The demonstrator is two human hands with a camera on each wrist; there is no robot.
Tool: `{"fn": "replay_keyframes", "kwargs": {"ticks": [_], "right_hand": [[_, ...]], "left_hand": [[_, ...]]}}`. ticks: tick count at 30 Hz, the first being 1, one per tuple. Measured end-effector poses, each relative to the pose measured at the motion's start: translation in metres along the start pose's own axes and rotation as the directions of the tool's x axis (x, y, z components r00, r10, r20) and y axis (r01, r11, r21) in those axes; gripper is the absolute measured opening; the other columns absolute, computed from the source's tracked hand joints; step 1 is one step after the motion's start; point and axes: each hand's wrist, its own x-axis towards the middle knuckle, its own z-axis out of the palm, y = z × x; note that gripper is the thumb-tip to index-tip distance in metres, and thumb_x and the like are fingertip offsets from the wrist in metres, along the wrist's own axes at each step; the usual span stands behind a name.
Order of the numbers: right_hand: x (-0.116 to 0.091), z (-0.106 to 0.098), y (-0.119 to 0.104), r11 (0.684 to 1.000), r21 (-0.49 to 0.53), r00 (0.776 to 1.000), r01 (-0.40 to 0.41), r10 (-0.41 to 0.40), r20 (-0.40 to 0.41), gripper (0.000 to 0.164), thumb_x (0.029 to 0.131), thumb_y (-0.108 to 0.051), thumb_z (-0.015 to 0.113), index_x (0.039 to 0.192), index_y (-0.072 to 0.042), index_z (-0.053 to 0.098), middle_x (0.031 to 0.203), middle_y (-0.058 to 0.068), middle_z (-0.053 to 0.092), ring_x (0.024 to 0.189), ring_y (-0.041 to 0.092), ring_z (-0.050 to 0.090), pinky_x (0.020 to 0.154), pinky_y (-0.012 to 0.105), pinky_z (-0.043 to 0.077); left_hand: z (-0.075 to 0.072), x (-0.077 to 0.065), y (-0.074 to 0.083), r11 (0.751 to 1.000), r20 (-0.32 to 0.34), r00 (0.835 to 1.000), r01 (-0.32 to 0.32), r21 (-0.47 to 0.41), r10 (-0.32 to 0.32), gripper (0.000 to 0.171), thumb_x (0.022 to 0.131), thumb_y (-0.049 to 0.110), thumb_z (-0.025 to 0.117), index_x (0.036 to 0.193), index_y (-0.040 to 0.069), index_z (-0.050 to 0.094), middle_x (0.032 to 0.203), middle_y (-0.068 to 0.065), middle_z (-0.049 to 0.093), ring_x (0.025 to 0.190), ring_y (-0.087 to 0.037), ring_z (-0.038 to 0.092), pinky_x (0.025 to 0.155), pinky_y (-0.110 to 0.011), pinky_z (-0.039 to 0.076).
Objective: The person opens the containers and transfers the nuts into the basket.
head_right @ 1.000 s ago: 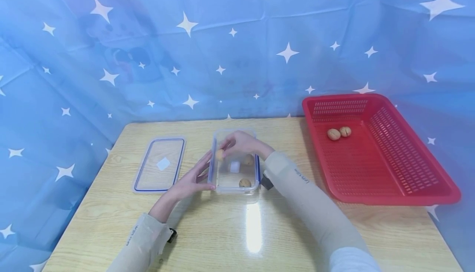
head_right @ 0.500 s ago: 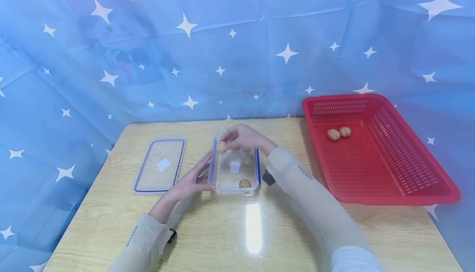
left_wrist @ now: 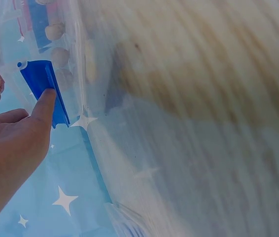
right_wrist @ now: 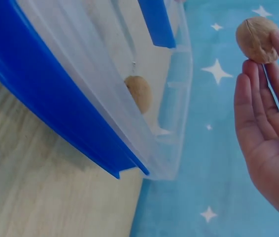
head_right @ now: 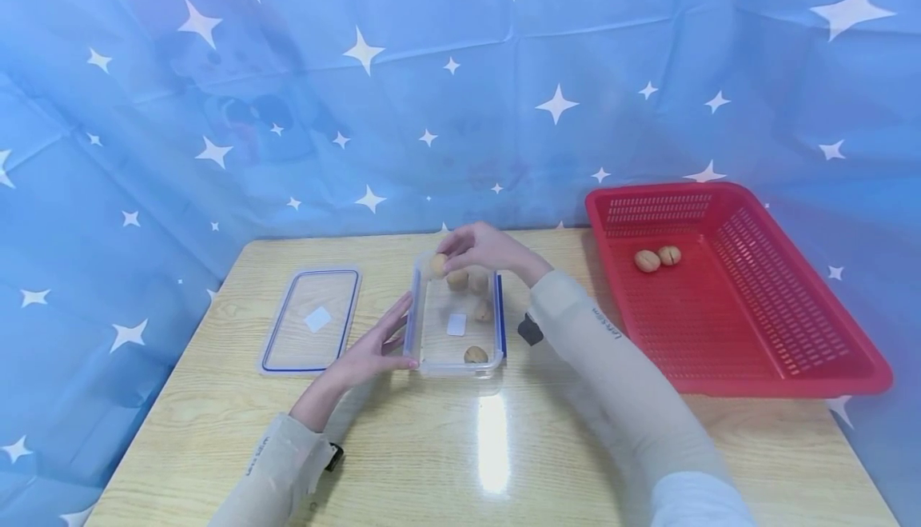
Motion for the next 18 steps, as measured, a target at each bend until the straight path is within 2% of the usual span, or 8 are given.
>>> {"fn": "replay_keyframes", "kwargs": {"ticks": [4,11,18], "right_hand": [[-0.003,-0.008,-0.003,1.000,0.013,1.000,0.004,-0.004,-0.009,0.036,0.092,-0.011,0.071,0.124,0.002,0.064,0.121,0.021,0.069,0.113,0.031,0.066,0.098,0.040,0.057],[-0.008,-0.021,-0.007,1.000,0.026,0.999,0.016,-0.015,-0.041,0.035,0.090,-0.005,0.071,0.122,0.006,0.064,0.117,0.024,0.069,0.106,0.026,0.068,0.090,0.025,0.057],[-0.012,-0.034,-0.006,0.999,0.040,0.998,0.024,-0.022,-0.057,0.035,0.091,-0.004,0.070,0.124,0.008,0.063,0.116,0.024,0.070,0.099,0.010,0.068,0.087,0.022,0.059]], "left_hand": [[0.000,0.000,0.001,1.000,0.000,1.000,-0.007,0.002,0.007,0.105,0.086,0.002,0.075,0.162,0.014,0.003,0.170,-0.005,-0.005,0.155,-0.036,0.011,0.126,-0.049,0.025],[0.000,0.000,0.002,1.000,0.006,1.000,-0.010,-0.012,0.010,0.105,0.085,0.001,0.075,0.162,0.012,0.003,0.170,-0.004,-0.005,0.155,-0.036,0.011,0.126,-0.050,0.023],[0.000,-0.002,0.004,1.000,0.011,1.000,-0.018,-0.025,0.018,0.104,0.085,0.001,0.075,0.161,0.010,0.005,0.170,-0.006,-0.005,0.155,-0.037,0.010,0.127,-0.051,0.022]]}}
